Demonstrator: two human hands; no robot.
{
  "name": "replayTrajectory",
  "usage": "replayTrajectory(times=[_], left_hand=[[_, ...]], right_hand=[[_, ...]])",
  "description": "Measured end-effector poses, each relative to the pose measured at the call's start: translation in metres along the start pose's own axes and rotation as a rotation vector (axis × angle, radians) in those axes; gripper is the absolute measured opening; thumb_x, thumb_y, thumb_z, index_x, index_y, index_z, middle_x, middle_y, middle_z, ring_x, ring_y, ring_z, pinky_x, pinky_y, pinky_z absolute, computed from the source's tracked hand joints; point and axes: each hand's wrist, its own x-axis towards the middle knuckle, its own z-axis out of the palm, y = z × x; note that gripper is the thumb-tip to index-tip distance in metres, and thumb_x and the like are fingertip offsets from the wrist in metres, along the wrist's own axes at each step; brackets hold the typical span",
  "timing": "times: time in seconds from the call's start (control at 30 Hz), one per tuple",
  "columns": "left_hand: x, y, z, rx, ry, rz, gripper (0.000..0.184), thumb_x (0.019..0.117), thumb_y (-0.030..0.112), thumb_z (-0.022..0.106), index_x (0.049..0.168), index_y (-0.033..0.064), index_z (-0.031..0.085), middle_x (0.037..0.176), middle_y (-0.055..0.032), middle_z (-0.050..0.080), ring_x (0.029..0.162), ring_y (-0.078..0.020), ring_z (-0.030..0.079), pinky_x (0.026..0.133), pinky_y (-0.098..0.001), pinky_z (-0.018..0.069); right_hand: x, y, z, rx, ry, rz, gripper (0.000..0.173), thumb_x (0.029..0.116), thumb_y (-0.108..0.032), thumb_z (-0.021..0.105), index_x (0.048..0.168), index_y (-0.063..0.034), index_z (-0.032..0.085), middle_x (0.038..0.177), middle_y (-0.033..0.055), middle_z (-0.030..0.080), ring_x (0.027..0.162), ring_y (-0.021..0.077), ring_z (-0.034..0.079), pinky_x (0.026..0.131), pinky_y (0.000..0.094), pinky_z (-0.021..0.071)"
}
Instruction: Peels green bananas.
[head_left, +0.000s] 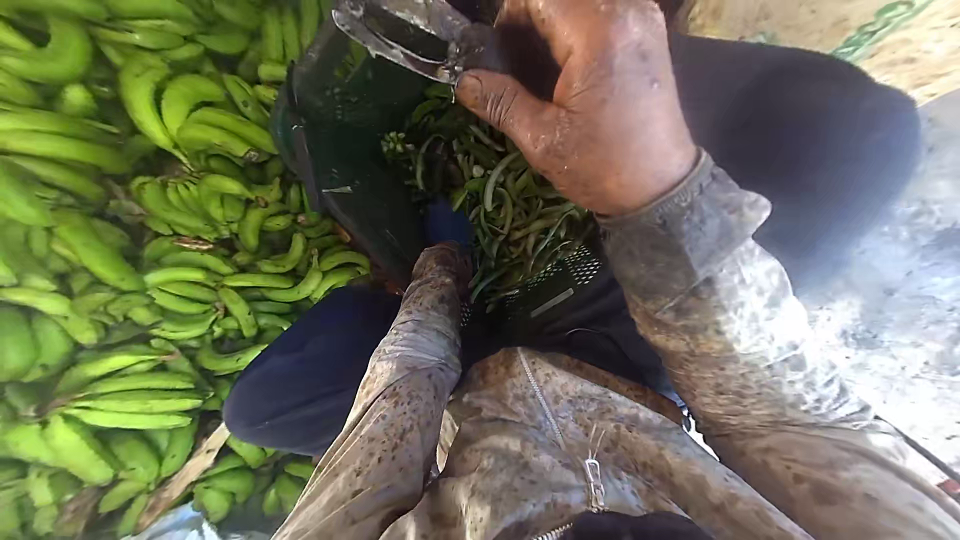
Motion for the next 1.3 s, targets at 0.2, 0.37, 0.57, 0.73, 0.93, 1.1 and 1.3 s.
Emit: replayTrajectory(times=[0.2,0.37,0.57,0.73,0.93,1.1,1.3], left_hand=[[0.017,-0.062,0.005,-1.412,-0.271,0.560,0.041,0.0964,0.019,0.064,0.132,0.0018,0.053,0.110,-0.0171,0.068,0.096,-0.0268,0.069,0.082,-0.0459,0.0606],[-0.056,-0.073,-0.039,-1.655,-0.383,0.868,0.047,0.1051,0.037,0.051,0.141,0.0070,0.047,0.123,-0.0168,0.064,0.111,-0.0301,0.065,0.096,-0.0526,0.0552],[-0.095,-0.107,-0.060,-1.883,-0.138,0.575,0.036,0.1120,0.033,0.030,0.127,0.0084,0.052,0.109,-0.0141,0.067,0.102,-0.0281,0.068,0.090,-0.0496,0.0581],[-0.116,-0.140,-0.061,-2.112,0.049,0.430,0.038,0.1099,0.040,0.034,0.130,0.0131,0.052,0.112,-0.0100,0.066,0.103,-0.0224,0.066,0.087,-0.0474,0.0578],[-0.129,-0.146,-0.064,-2.210,-0.019,0.380,0.029,0.1069,0.035,0.035,0.111,0.0111,0.052,0.098,-0.0105,0.064,0.091,-0.0228,0.067,0.079,-0.0455,0.0594],[-0.137,-0.145,-0.053,-1.809,-0.118,0.671,0.030,0.1081,0.020,0.032,0.105,0.0066,0.058,0.089,-0.0099,0.066,0.083,-0.0206,0.067,0.077,-0.0411,0.0593],[-0.138,-0.120,-0.030,-1.719,0.290,0.463,0.025,0.1111,0.021,0.037,0.112,0.0058,0.056,0.087,-0.0051,0.061,0.077,-0.0132,0.063,0.071,-0.0329,0.0578]], right_hand=[[0.002,-0.007,0.015,0.175,0.055,-0.019,0.031,0.0970,-0.043,0.070,0.110,-0.0146,0.075,0.103,-0.0026,0.075,0.100,0.0053,0.070,0.092,0.0304,0.0576],[-0.018,-0.015,0.048,0.225,0.001,-0.055,0.040,0.0991,-0.042,0.066,0.118,-0.0069,0.068,0.105,0.0040,0.073,0.096,0.0075,0.069,0.090,0.0274,0.0559],[-0.061,-0.016,0.098,0.240,-0.179,0.024,0.045,0.1014,-0.040,0.064,0.127,-0.0021,0.063,0.111,0.0122,0.071,0.098,0.0164,0.070,0.092,0.0349,0.0565],[-0.112,-0.012,0.131,0.266,-0.326,-0.071,0.046,0.1019,-0.034,0.064,0.133,0.0000,0.057,0.116,0.0172,0.070,0.102,0.0245,0.071,0.095,0.0437,0.0574],[-0.125,-0.011,0.150,0.239,-0.410,-0.187,0.045,0.1033,-0.031,0.063,0.134,0.0005,0.057,0.122,0.0191,0.068,0.110,0.0277,0.069,0.101,0.0460,0.0536],[-0.119,-0.010,0.141,0.221,-0.388,-0.204,0.041,0.1047,-0.032,0.059,0.130,-0.0003,0.060,0.118,0.0184,0.069,0.105,0.0264,0.069,0.097,0.0449,0.0546],[-0.125,-0.014,0.143,-0.031,-0.382,-0.184,0.047,0.1056,-0.040,0.056,0.134,-0.0032,0.060,0.132,0.0203,0.065,0.120,0.0381,0.065,0.100,0.0596,0.0500]])
